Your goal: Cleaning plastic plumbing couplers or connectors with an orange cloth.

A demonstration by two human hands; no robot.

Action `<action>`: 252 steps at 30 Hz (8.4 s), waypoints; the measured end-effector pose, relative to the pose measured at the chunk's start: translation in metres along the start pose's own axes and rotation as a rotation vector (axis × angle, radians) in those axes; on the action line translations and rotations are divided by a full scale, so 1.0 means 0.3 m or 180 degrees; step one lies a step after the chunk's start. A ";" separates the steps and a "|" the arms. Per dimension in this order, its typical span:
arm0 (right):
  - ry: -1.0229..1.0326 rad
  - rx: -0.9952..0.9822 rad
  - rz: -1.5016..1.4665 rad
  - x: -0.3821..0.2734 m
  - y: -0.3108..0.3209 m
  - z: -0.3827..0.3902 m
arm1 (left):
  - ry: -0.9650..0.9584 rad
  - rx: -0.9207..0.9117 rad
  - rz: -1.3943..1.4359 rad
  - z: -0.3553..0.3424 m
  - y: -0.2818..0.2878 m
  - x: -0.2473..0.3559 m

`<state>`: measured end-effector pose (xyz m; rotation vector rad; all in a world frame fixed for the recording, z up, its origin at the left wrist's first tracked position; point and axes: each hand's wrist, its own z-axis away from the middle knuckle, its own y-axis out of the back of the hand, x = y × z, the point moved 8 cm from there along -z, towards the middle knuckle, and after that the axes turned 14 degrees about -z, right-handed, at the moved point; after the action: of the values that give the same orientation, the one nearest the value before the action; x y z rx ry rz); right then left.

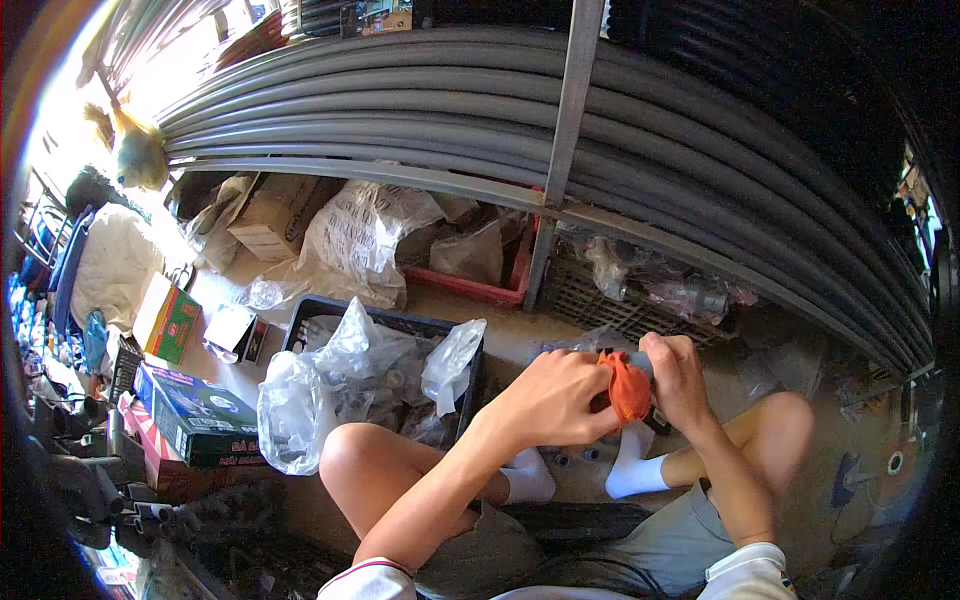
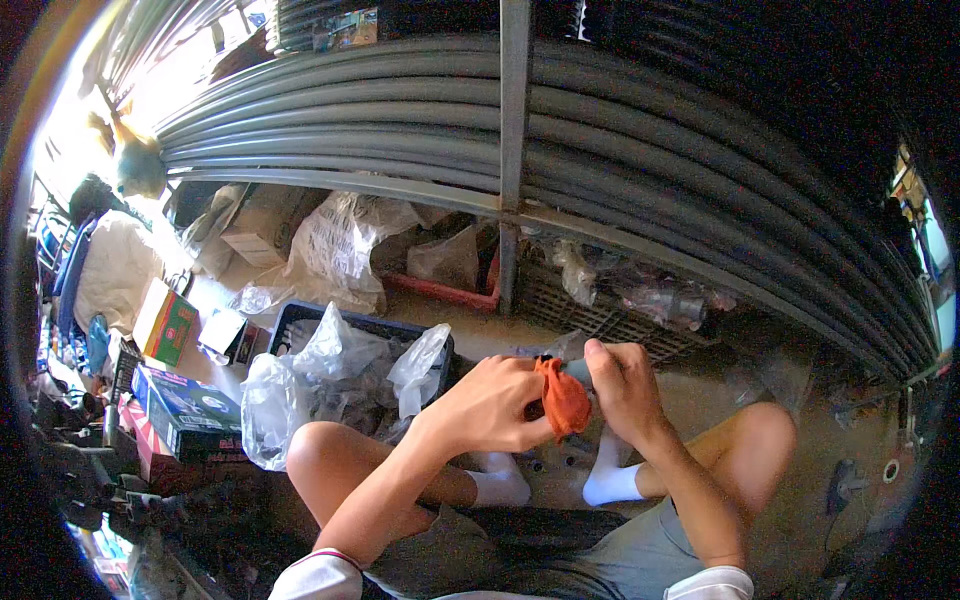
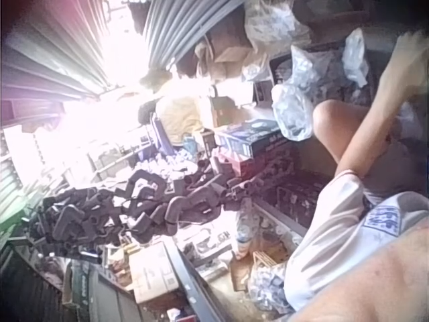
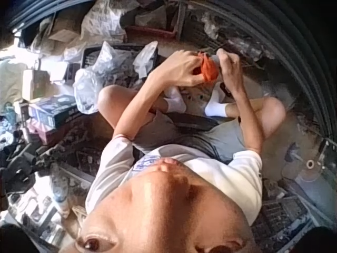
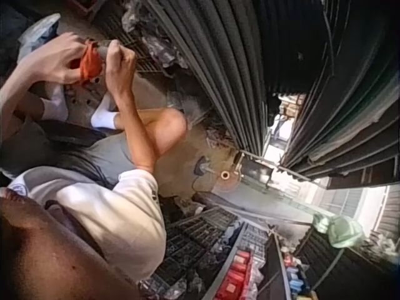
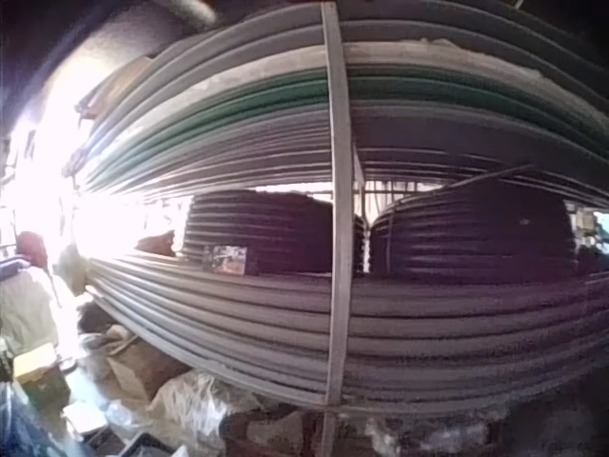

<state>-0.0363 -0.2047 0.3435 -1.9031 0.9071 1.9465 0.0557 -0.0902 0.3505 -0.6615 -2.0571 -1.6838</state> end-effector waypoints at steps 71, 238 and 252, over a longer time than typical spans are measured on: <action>0.0999 -0.0068 0.1161 -0.230 -0.006 -0.018 | 0.0659 0.0532 0.2949 -0.008 0.012 -0.093; -0.0915 -0.1070 -0.0060 -0.080 0.023 -0.011 | -0.0231 0.0695 -0.0209 -0.013 -0.005 0.009; 0.0777 -0.0929 0.0560 -0.272 0.030 -0.008 | 0.1099 -0.0346 0.4646 0.043 -0.156 -0.053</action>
<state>-0.0316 -0.1944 0.4250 -2.3396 0.9238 2.0735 0.0410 -0.0868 0.3017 -1.3091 -0.7261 -0.8658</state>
